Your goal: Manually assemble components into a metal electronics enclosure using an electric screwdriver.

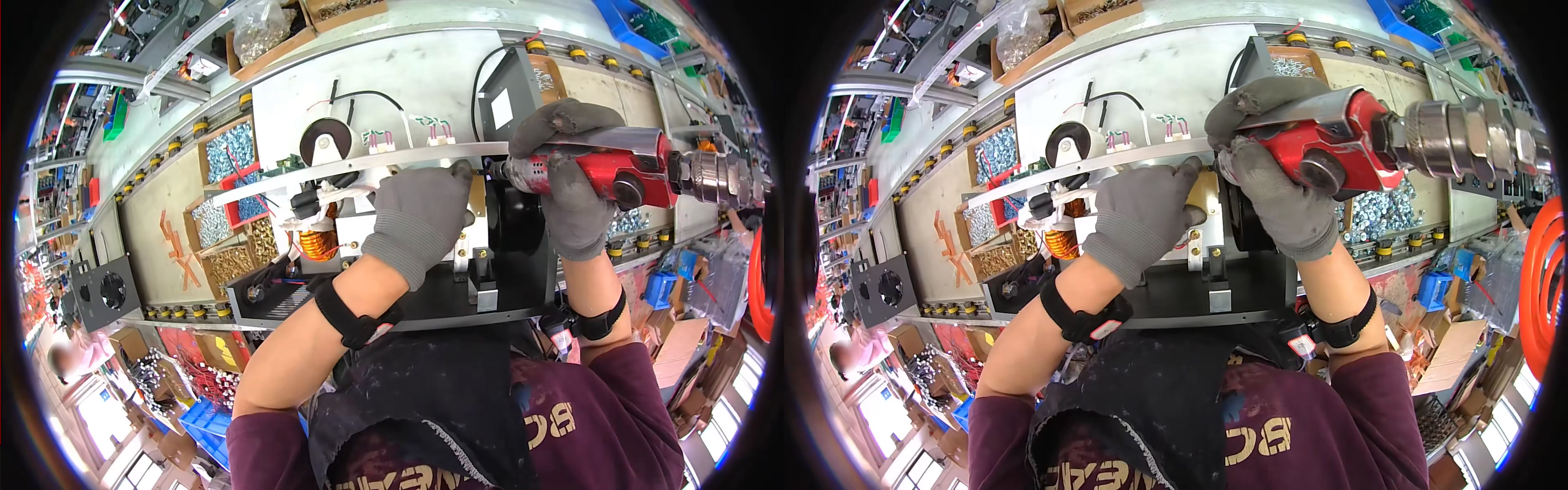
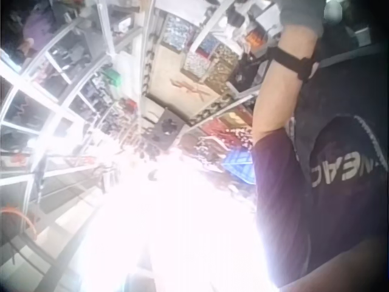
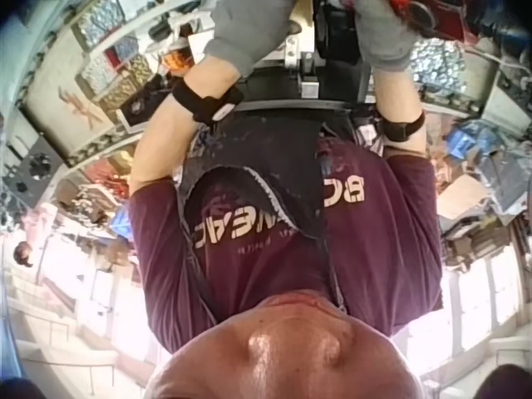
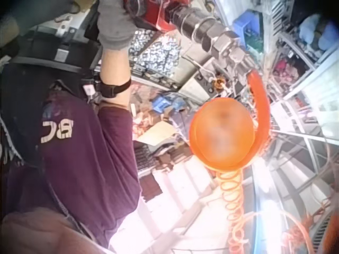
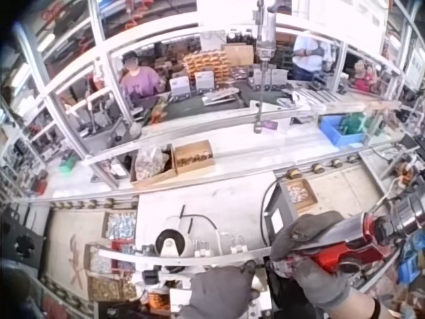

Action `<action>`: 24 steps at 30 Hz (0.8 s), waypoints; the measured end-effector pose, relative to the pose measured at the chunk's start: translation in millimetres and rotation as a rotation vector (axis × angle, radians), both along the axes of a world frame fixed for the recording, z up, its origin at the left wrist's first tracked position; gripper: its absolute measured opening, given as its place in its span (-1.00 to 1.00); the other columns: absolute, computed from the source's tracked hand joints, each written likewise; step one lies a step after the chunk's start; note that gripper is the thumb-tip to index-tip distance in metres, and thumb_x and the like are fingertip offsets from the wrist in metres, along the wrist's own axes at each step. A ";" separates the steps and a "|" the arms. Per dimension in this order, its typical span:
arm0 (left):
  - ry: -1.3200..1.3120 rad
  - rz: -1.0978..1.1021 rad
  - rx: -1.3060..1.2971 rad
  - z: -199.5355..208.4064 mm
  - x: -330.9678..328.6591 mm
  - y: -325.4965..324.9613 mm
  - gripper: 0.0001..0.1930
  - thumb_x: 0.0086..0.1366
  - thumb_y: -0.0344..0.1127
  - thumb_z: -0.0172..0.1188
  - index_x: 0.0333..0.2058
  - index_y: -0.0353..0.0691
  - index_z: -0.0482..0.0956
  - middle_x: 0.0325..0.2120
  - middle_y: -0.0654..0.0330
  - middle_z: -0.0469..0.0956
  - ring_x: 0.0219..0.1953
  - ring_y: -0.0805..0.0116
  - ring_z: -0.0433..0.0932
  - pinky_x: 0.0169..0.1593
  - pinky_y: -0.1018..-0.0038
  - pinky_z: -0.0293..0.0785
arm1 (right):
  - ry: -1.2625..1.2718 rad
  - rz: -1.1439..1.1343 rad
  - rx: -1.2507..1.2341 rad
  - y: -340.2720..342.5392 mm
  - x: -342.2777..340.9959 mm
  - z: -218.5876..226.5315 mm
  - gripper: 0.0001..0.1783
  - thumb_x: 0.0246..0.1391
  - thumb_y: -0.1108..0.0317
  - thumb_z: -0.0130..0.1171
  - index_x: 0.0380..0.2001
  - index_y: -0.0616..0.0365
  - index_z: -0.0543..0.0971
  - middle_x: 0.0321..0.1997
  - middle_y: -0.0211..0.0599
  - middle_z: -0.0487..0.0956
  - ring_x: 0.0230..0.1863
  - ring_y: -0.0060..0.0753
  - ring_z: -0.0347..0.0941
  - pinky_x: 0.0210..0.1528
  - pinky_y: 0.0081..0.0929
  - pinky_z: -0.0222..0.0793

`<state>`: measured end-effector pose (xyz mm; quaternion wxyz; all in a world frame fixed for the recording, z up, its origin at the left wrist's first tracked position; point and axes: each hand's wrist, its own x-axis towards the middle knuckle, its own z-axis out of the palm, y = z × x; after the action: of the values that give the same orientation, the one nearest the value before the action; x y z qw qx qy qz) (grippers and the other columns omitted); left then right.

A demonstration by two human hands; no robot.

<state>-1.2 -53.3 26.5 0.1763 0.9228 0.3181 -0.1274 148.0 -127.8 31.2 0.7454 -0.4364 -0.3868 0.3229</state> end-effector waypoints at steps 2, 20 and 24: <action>-0.011 -0.005 -0.013 -2.1 0.5 0.4 -0.45 0.07 0.00 0.33 0.02 -0.04 0.47 -0.47 0.19 0.58 -0.35 0.18 0.61 -0.38 0.22 0.48 | -0.243 -0.087 -0.068 3.1 -0.5 -0.8 -0.64 0.06 0.37 0.25 -0.11 0.23 0.40 -0.32 -0.06 0.55 -0.35 -0.27 0.52 -0.31 -0.40 0.49; -0.634 0.403 -0.704 21.4 -35.2 15.7 -0.72 0.30 -0.40 0.09 -0.03 -0.30 0.51 -0.28 0.03 0.57 -0.32 0.30 0.59 -0.24 0.39 0.56 | -0.154 -0.162 0.161 -26.3 -13.8 57.8 -0.49 0.02 0.16 0.18 -0.01 0.19 0.39 -0.27 -0.11 0.47 -0.31 -0.20 0.42 -0.31 -0.31 0.41; -0.812 0.871 -1.529 24.5 -32.7 8.0 -0.72 0.43 -0.31 0.01 -0.05 -0.43 0.44 -0.31 0.08 0.56 -0.41 0.43 0.53 -0.41 0.62 0.51 | 0.018 -0.114 0.221 -38.1 -24.1 62.0 -0.49 0.02 0.11 0.17 -0.01 0.14 0.40 -0.28 -0.17 0.42 -0.33 -0.24 0.35 -0.35 -0.33 0.36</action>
<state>-33.9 -45.4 51.0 0.8569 0.3341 0.3782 0.1050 123.9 -165.9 93.2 0.8095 -0.3701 -0.3880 0.2393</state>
